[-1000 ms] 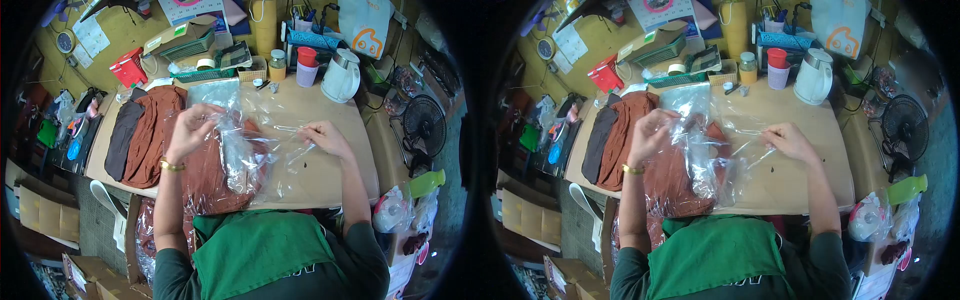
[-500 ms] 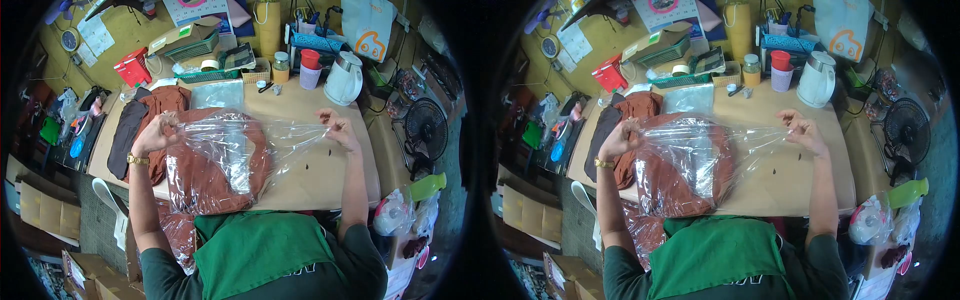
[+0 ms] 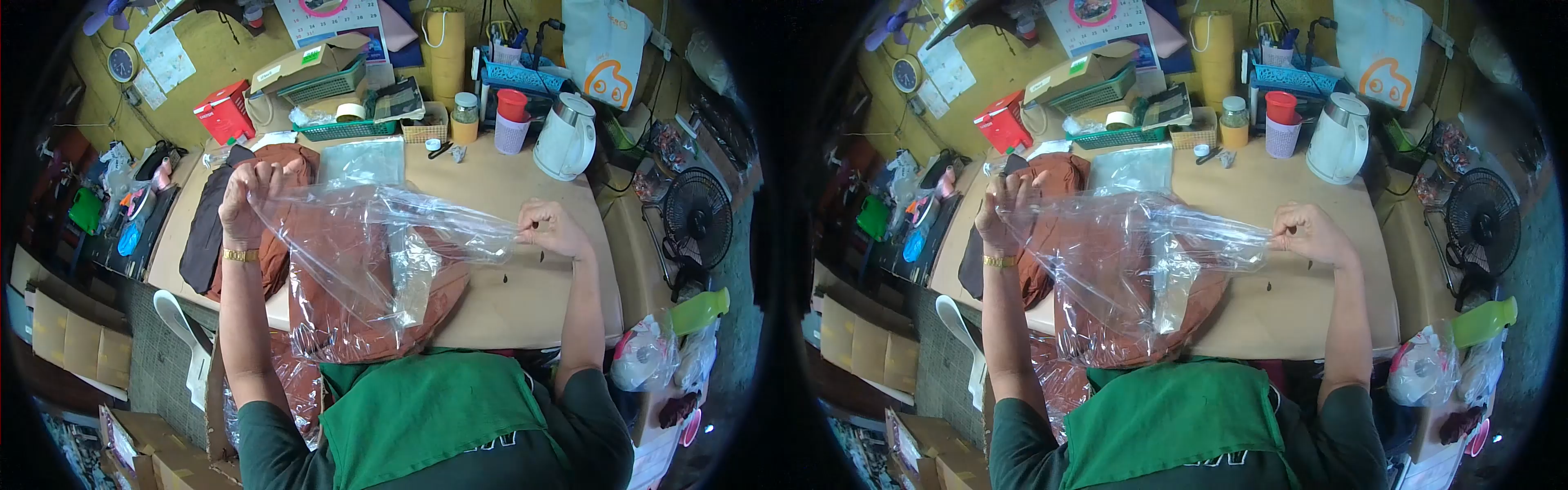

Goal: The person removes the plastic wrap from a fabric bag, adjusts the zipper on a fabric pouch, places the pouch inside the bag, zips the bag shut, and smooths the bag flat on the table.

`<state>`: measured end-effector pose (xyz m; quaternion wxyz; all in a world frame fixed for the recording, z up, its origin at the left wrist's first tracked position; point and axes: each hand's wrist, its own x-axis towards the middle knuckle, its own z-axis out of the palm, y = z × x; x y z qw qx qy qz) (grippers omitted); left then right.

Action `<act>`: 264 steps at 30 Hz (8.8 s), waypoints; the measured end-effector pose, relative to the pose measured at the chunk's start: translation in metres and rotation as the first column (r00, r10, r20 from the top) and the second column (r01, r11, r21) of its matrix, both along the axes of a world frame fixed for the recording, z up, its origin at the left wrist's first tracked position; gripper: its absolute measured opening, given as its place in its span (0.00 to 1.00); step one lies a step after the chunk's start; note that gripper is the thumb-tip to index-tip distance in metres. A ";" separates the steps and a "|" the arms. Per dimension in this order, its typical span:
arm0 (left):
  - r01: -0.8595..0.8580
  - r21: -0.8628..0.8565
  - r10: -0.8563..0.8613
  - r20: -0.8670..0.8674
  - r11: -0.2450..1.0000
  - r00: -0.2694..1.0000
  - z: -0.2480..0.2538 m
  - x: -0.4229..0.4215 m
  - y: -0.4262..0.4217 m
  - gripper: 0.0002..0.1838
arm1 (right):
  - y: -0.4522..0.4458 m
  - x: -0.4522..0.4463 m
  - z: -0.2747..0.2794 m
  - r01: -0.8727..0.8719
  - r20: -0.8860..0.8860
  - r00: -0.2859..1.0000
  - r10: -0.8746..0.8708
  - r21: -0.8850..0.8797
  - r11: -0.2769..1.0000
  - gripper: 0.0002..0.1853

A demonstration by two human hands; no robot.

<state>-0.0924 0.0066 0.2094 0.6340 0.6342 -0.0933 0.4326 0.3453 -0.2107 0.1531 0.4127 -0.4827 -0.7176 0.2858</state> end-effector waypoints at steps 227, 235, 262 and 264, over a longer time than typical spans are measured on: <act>-0.457 0.829 0.902 -0.416 0.322 -0.118 -0.180 0.078 -0.131 0.37 | -0.042 -0.058 -0.070 0.688 -0.345 0.687 -0.639 0.026 0.726 0.01; -0.275 0.909 0.891 -0.382 0.314 -0.246 -0.215 0.073 -0.124 0.39 | -0.027 -0.084 -0.124 0.685 0.117 0.725 -0.679 -0.018 0.728 0.07; -0.288 0.907 0.893 -0.379 0.306 -0.243 -0.214 0.072 -0.123 0.38 | -0.007 -0.075 -0.123 0.751 0.427 0.615 -0.662 -0.063 0.657 0.15; -0.288 0.907 0.896 -0.378 0.308 -0.233 -0.214 0.072 -0.123 0.38 | -0.014 -0.070 -0.123 0.761 0.521 0.568 -0.637 -0.039 0.647 0.13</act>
